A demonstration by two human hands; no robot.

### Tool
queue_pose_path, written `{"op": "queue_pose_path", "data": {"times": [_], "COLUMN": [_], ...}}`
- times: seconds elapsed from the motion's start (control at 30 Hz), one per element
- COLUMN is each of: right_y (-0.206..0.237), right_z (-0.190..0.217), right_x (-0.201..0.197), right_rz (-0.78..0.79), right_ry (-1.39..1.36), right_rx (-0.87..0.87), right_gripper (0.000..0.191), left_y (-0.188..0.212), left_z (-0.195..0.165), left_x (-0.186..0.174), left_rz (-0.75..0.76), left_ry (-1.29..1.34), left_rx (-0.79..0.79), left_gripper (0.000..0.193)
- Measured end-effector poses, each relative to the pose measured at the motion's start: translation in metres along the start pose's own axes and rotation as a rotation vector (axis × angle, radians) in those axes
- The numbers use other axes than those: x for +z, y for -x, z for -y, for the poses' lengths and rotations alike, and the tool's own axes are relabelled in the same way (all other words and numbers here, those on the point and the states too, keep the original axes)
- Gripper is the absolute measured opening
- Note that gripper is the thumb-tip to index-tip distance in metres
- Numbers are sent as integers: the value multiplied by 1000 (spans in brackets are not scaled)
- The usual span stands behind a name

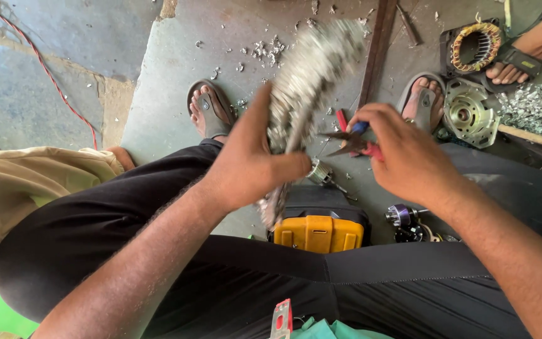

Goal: The person sits on the floor holding a motor armature covered in aluminum winding foil and uses pliers to peel and pull the metal foil off the shaft, letting scraps fall onto the floor. They rotate the armature to work around it and set the stripped piece down with other scrap.

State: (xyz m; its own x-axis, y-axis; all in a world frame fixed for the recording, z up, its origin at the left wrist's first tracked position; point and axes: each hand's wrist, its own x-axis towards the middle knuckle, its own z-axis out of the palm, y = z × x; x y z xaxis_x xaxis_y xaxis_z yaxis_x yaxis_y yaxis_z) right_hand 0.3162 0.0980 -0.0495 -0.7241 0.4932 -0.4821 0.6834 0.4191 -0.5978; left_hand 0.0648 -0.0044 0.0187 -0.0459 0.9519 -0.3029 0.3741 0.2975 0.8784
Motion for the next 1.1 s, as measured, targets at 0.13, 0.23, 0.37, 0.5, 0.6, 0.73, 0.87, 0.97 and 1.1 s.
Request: {"op": "queue_pose_path", "data": {"times": [0.13, 0.23, 0.37, 0.5, 0.6, 0.73, 0.87, 0.97, 1.1], "right_y": [1, 4, 9, 12, 13, 17, 20, 23, 26], "right_z": [0, 4, 10, 19, 23, 24, 21, 18, 17], "right_x": [25, 33, 26, 21, 19, 18, 20, 24, 33], "right_rz": [-9, -15, -41, -106, -106, -86, -81, -69, -66], "right_ry": [-510, -738, -687, -636, -616, -567, -605, -653, -758], "right_rx": [-29, -24, 79, 43, 70, 127, 118, 116, 161], "right_gripper": [62, 60, 61, 61, 60, 60, 62, 62, 51], "left_y": [1, 3, 8, 12, 14, 15, 14, 14, 17], "left_z": [-7, -9, -8, -6, -5, -6, -6, -6, -6], "left_x": [2, 7, 22, 34, 41, 48, 53, 58, 65], "left_rz": [-98, -94, -90, -67, -71, -37, -53, -55, -90], "left_ry": [16, -39, -45, 23, -24, -22, -32, -29, -34], "left_rx": [-239, -279, -197, -183, -90, -146, -79, -79, -64], "left_gripper": [99, 103, 106, 106, 111, 110, 107, 108, 107]}}
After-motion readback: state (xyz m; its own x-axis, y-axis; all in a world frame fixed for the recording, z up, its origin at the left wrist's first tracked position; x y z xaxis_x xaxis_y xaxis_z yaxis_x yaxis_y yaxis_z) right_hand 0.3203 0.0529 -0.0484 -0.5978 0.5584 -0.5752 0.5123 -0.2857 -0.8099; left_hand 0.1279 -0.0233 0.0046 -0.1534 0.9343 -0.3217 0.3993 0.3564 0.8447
